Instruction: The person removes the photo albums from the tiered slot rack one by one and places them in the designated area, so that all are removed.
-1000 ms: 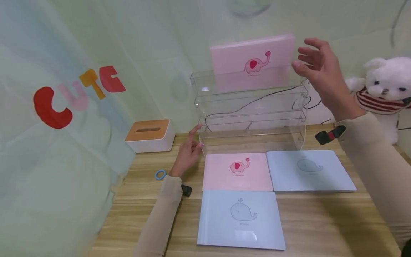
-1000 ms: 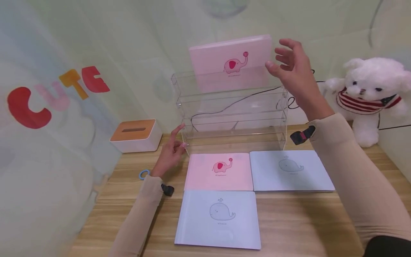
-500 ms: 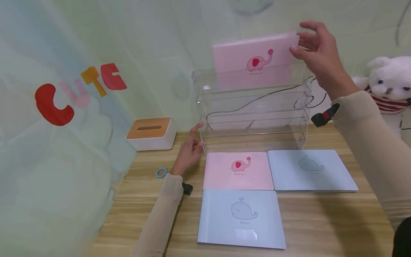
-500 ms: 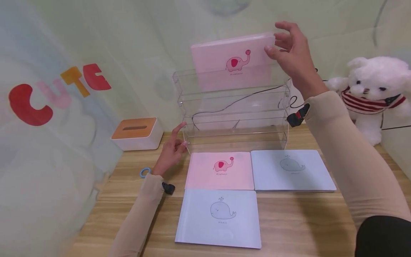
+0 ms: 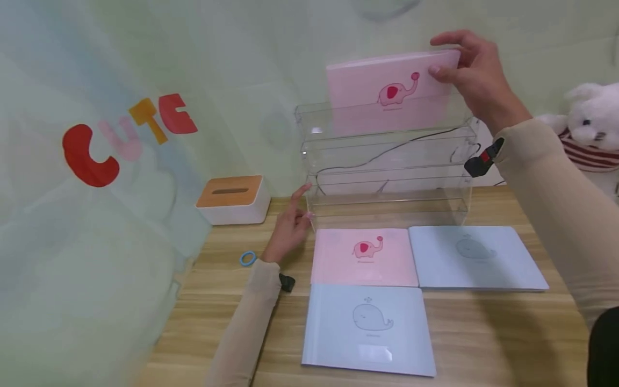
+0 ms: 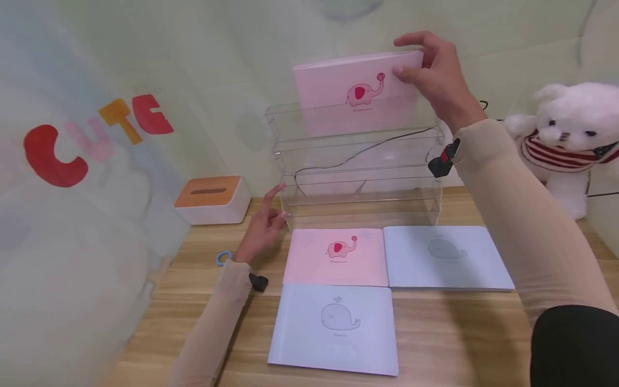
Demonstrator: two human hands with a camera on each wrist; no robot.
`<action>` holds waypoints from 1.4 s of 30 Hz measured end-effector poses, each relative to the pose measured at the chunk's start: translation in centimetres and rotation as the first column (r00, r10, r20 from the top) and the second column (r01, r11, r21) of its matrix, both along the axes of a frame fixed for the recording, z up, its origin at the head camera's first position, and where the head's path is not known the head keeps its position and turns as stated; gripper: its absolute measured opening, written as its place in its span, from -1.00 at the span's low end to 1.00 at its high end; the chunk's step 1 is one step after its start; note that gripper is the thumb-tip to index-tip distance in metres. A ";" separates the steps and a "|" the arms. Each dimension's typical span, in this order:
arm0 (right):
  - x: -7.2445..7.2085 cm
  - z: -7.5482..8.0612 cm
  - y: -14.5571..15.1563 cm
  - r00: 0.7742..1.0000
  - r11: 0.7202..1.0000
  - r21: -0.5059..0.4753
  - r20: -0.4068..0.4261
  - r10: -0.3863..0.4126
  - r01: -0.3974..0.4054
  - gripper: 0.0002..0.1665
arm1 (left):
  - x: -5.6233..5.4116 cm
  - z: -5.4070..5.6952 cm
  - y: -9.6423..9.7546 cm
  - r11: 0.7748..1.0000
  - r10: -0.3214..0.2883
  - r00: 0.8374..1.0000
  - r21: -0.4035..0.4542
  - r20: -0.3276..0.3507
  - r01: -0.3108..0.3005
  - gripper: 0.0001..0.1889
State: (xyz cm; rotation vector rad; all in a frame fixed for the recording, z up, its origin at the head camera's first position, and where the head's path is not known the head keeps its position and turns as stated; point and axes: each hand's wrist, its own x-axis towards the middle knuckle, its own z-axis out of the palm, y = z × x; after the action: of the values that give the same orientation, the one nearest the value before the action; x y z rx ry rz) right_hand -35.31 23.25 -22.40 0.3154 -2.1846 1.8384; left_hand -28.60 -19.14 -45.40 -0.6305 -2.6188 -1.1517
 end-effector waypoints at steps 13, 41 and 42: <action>-0.5 -0.9 -0.7 0.999 0.992 -0.127 -0.040 -0.022 0.017 -0.60 | 0.2 0.2 0.4 1.000 0.014 0.999 -0.017 0.037 -0.013 -0.19; 0.8 1.2 -1.9 0.962 0.890 -0.447 -0.192 -0.195 0.091 -0.75 | -0.3 0.3 0.3 1.000 -0.001 1.000 -0.008 0.009 0.001 -0.19; 0.9 1.4 -1.9 0.959 0.888 -0.451 -0.204 -0.197 0.087 -0.75 | -0.4 0.3 0.3 1.000 -0.003 1.000 -0.007 0.009 0.003 -0.19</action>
State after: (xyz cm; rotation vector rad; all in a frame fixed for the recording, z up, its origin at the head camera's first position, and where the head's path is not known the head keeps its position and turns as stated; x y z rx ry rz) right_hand -34.37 21.35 -20.99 0.2593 -1.5325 2.0169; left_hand -28.97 -18.81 -45.14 -0.6323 -2.6314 -1.1489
